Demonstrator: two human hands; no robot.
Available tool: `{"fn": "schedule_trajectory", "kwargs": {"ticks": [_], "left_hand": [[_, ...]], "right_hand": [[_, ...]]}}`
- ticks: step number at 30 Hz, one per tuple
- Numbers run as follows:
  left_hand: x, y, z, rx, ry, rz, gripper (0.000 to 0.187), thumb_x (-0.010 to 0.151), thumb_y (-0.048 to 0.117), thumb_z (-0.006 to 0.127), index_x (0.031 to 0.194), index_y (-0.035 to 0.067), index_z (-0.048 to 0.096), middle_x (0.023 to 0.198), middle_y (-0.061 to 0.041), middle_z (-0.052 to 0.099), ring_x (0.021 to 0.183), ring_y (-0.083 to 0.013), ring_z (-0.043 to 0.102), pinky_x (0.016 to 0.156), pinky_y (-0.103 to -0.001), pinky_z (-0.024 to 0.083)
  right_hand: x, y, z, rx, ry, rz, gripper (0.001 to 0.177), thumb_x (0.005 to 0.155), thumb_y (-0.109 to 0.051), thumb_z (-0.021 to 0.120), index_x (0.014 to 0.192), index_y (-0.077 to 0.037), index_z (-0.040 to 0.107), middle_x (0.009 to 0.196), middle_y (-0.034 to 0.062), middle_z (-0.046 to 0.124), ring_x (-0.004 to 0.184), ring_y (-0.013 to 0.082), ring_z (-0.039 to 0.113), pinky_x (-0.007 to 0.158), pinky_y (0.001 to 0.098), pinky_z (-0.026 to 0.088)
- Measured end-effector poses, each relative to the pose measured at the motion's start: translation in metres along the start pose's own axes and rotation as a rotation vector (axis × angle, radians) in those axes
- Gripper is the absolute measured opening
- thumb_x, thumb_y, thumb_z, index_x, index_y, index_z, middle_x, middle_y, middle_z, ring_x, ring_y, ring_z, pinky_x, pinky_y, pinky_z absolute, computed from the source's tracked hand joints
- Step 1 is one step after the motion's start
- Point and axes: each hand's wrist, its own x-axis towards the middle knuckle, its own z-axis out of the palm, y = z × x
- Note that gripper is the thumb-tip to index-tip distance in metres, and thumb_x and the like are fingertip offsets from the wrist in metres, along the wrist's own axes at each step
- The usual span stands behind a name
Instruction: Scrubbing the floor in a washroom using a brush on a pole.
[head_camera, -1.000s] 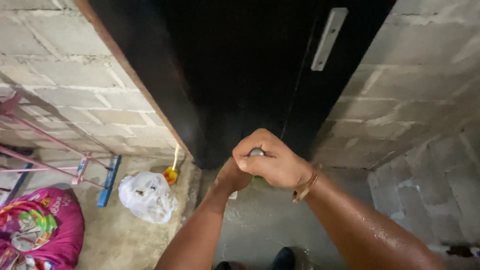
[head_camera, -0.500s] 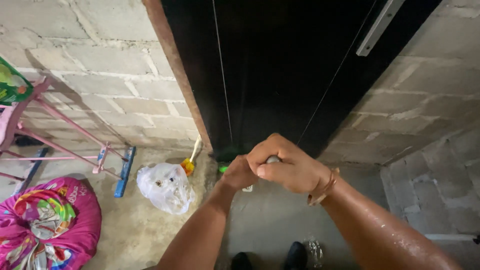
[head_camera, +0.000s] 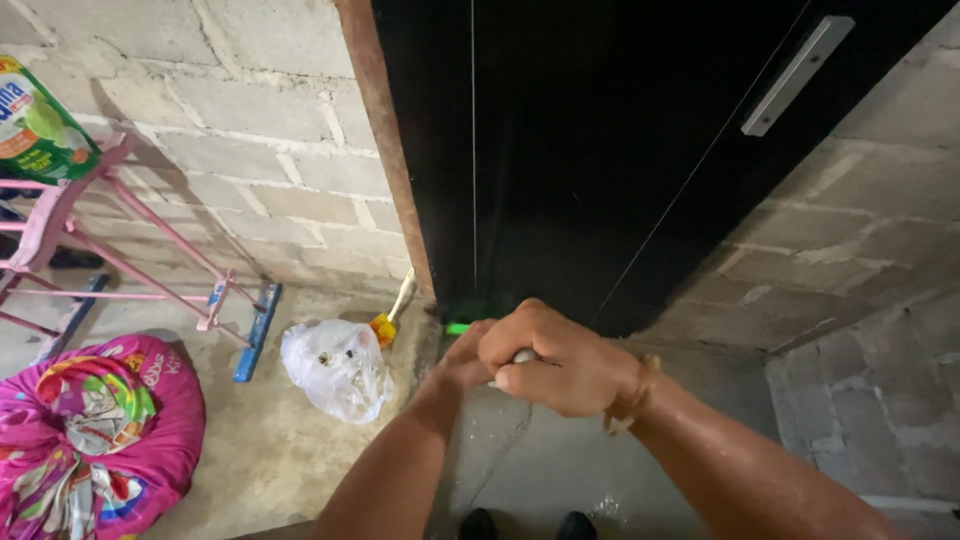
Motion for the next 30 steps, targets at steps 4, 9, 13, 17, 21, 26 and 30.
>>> {"fn": "schedule_trajectory", "kwargs": {"ticks": [4, 9, 13, 17, 21, 26, 30], "left_hand": [[0.023, -0.065, 0.026, -0.102, -0.049, 0.115, 0.047, 0.075, 0.034, 0.076, 0.118, 0.015, 0.073, 0.125, -0.009, 0.075, 0.122, -0.0229, 0.071, 0.101, -0.036, 0.055], [0.034, -0.103, 0.05, -0.025, -0.016, 0.119, 0.047, 0.075, 0.035, 0.078, 0.118, 0.017, 0.074, 0.126, -0.008, 0.076, 0.122, -0.0213, 0.071, 0.101, -0.035, 0.056], [0.049, -0.121, 0.063, 0.038, -0.002, 0.135, 0.047, 0.076, 0.035, 0.079, 0.119, 0.019, 0.075, 0.128, -0.007, 0.076, 0.123, -0.02, 0.072, 0.101, -0.034, 0.057], [0.038, -0.085, 0.045, 0.028, -0.001, 0.083, 0.048, 0.078, 0.035, 0.078, 0.122, 0.019, 0.073, 0.131, -0.007, 0.074, 0.126, -0.0209, 0.069, 0.103, -0.035, 0.055], [0.017, -0.026, 0.015, -0.014, -0.039, -0.018, 0.051, 0.081, 0.035, 0.077, 0.128, 0.018, 0.069, 0.136, -0.009, 0.07, 0.131, -0.0234, 0.064, 0.106, -0.036, 0.052], [0.019, -0.011, 0.008, -0.088, -0.055, 0.03, 0.05, 0.083, 0.033, 0.076, 0.129, 0.017, 0.068, 0.137, -0.011, 0.069, 0.132, -0.0241, 0.063, 0.107, -0.038, 0.052], [0.026, -0.042, 0.018, -0.192, -0.06, 0.201, 0.046, 0.083, 0.03, 0.078, 0.125, 0.015, 0.07, 0.133, -0.011, 0.072, 0.13, -0.0234, 0.066, 0.105, -0.038, 0.054]], "right_hand": [[-0.007, 0.025, 0.008, -0.004, -0.135, 0.035, 0.026, 0.08, -0.019, 0.054, 0.059, -0.007, 0.044, 0.052, 0.0, 0.037, 0.047, 0.0107, 0.032, 0.046, 0.0326, 0.031], [-0.006, 0.002, 0.003, 0.036, -0.16, 0.105, 0.025, 0.077, -0.018, 0.055, 0.057, -0.007, 0.048, 0.049, -0.0004, 0.041, 0.044, 0.0107, 0.033, 0.042, 0.0325, 0.03], [-0.008, 0.025, 0.004, -0.067, -0.164, 0.124, 0.028, 0.078, -0.019, 0.054, 0.054, -0.007, 0.046, 0.048, -0.0013, 0.037, 0.042, 0.0106, 0.03, 0.04, 0.0324, 0.028], [-0.014, 0.044, 0.002, -0.045, -0.18, 0.015, 0.032, 0.084, -0.019, 0.053, 0.057, -0.007, 0.041, 0.052, -0.0006, 0.033, 0.047, 0.0116, 0.028, 0.046, 0.0323, 0.029], [-0.003, 0.005, -0.013, -0.043, -0.104, -0.088, 0.024, 0.085, -0.02, 0.055, 0.065, -0.007, 0.051, 0.059, -0.0008, 0.044, 0.053, 0.0106, 0.04, 0.051, 0.0314, 0.04], [-0.013, 0.03, -0.001, -0.16, -0.173, 0.144, 0.026, 0.078, -0.021, 0.053, 0.057, -0.006, 0.051, 0.053, -0.0006, 0.044, 0.047, 0.0124, 0.039, 0.046, 0.0322, 0.037], [-0.016, 0.027, -0.001, -0.031, -0.066, -0.018, 0.022, 0.085, -0.021, 0.054, 0.072, -0.003, 0.057, 0.059, -0.0007, 0.05, 0.051, 0.0115, 0.045, 0.05, 0.0327, 0.041]]}}
